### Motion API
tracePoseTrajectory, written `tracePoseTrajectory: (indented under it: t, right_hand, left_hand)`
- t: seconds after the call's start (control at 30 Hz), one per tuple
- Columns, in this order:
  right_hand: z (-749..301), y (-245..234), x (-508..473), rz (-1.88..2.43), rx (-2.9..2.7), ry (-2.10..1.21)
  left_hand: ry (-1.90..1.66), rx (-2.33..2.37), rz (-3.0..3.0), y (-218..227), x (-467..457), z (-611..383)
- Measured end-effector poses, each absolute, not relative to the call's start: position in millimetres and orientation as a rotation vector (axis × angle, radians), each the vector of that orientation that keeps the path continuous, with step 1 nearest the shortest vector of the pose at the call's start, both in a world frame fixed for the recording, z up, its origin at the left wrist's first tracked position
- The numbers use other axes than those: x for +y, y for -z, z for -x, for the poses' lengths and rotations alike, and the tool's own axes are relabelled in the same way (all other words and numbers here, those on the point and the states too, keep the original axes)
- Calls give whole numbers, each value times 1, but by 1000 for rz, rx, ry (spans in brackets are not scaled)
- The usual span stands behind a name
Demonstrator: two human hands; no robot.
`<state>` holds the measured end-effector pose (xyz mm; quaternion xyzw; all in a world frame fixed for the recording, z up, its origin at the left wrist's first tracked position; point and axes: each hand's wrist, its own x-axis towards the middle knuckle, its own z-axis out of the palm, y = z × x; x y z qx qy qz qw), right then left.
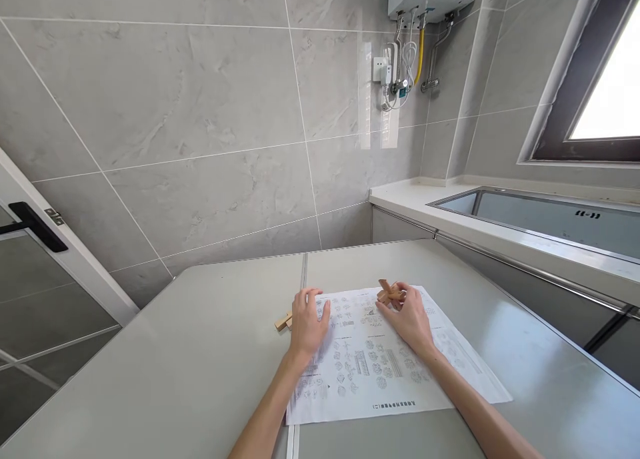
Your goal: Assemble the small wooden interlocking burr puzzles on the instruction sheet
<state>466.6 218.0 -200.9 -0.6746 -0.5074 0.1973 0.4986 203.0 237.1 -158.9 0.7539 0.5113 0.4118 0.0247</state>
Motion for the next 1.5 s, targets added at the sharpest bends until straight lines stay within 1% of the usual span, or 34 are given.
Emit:
tracePoseTrajectory:
  t: [0.2, 0.53, 0.77, 1.0, 1.1, 1.37, 1.5]
  right_hand:
    - [-490, 215, 232, 1801, -1094, -225]
    - [-513, 229, 244, 1886, -973, -108]
    - [-505, 222, 238, 1829, -1034, 76]
    - [-471, 198, 220, 1524, -1390, 142]
    - [-462, 196, 215, 1473, -1462, 39]
    - [-459, 190, 207, 1414, -1599, -417]
    - [-454, 186, 203, 1386, -1734, -550]
  left_hand:
    - [-1223, 1819, -2261, 156, 260, -167]
    - [-963, 2076, -1986, 159, 269, -136]
    - [-906, 1981, -2001, 159, 268, -142]
    - [-866, 1783, -2120, 155, 266, -144]
    - [-866, 1823, -2130, 155, 267, -137]
    - [-871, 1873, -2094, 162, 266, -137]
    - [-935, 1830, -2016, 162, 263, -147]
